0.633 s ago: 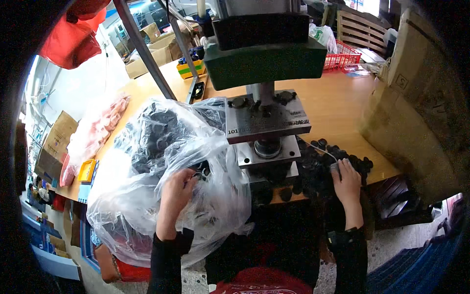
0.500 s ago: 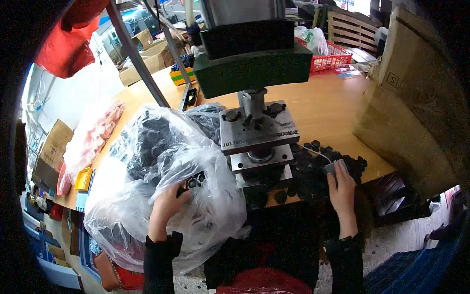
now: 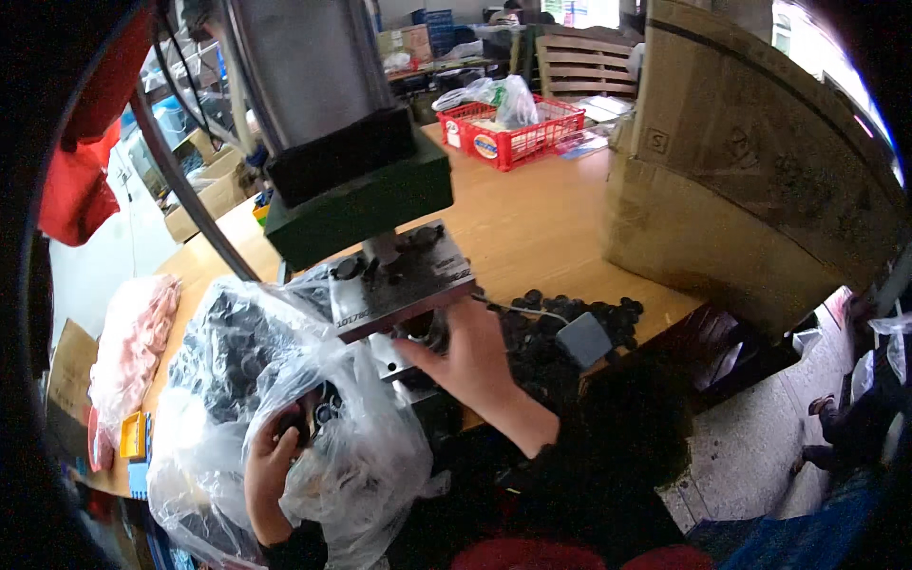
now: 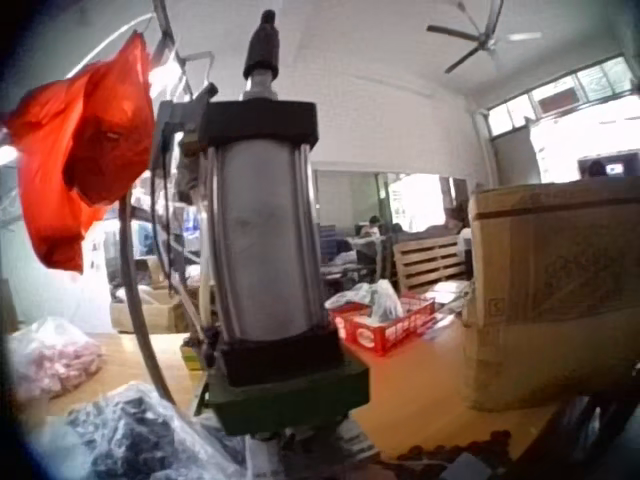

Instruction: The person repeatedly picks up small black circular objects from a plastic bag and places them under a manual press machine. They operate the press lever to stamp or shape each object and then remove it, placing it into a pile on the table. The process is repeated continuously throughout the video.

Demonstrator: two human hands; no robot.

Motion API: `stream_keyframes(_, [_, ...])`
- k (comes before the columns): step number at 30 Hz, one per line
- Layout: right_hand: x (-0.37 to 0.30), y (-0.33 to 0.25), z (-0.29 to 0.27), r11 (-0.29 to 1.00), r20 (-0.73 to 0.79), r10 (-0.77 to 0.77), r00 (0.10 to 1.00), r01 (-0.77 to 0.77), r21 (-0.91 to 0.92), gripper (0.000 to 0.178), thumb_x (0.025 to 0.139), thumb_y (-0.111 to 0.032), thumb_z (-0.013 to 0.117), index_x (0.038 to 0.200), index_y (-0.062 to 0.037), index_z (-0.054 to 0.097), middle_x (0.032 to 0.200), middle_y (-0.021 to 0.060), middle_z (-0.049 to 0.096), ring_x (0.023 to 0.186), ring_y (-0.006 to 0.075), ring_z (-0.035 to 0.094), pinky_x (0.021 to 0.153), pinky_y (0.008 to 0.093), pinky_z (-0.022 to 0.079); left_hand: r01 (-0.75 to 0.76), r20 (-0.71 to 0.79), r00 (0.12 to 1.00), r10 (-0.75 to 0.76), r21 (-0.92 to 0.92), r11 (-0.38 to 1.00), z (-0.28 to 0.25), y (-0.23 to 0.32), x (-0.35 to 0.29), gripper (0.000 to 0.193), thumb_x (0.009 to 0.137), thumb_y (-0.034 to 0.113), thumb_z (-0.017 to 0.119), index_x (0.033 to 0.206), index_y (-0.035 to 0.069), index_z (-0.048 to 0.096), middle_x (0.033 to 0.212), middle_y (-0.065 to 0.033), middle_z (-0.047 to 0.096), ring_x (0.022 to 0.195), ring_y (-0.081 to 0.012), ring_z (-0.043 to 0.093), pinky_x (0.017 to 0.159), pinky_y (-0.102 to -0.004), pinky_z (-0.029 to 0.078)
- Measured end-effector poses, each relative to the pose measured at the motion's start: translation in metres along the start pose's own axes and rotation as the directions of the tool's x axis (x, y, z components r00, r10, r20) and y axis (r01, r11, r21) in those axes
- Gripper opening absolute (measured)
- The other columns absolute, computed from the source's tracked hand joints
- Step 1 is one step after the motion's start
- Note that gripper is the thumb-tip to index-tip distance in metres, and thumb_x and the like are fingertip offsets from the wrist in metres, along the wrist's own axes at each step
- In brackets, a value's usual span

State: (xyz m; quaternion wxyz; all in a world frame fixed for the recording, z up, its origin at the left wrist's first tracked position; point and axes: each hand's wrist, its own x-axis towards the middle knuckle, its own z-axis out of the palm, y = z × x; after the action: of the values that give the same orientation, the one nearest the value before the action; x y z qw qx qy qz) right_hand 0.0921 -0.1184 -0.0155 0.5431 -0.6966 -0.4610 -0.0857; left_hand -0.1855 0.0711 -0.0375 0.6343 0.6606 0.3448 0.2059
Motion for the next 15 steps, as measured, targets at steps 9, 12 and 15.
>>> stream_keyframes(9, [-0.004, 0.027, 0.008, 0.933, -0.020, -0.101, 0.995, 0.088, -0.349, 0.050, 0.075, -0.034, 0.077, 0.113, -0.0087, 0.058, 0.110, 0.0111, 0.061, 0.106, 0.0309, 0.057, 0.092, 0.0449, 0.039, 0.000, 0.231, 0.967, 0.103, -0.408, 0.913, 0.090, 0.036, -0.022, 0.068, 0.068, -0.012, 0.070, 0.131, -0.003, 0.046, 0.112, -0.0129, 0.060, 0.097, -0.0235, 0.065, 0.085, -0.0378, 0.057])
stream_keyframes(12, [-0.027, 0.020, -0.007, 0.969, -0.085, -0.091, 0.992, 0.068, -0.238, 0.051, 0.075, -0.031, 0.078, 0.115, -0.0068, 0.057, 0.109, 0.0122, 0.061, 0.106, 0.0315, 0.057, 0.090, 0.0436, 0.042, -0.140, 0.185, 0.960, 0.209, -0.326, 0.935, 0.113, 0.046, -0.012, 0.066, 0.069, -0.010, 0.073, 0.130, -0.005, 0.047, 0.117, -0.0125, 0.058, 0.107, -0.0188, 0.061, 0.093, -0.0309, 0.050])
stream_keyframes(15, [-0.093, 0.033, -0.065, 0.948, -0.173, 0.235, 0.957, -0.265, -0.178, 0.052, 0.077, -0.025, 0.078, 0.119, -0.0036, 0.056, 0.113, 0.0154, 0.059, 0.108, 0.0338, 0.056, 0.089, 0.0414, 0.046, -0.287, 0.201, 0.924, 0.326, -0.202, 0.936, 0.131, 0.042, 0.003, 0.065, 0.071, -0.007, 0.075, 0.130, -0.003, 0.048, 0.119, -0.0120, 0.056, 0.108, -0.0166, 0.059, 0.095, -0.0284, 0.047])
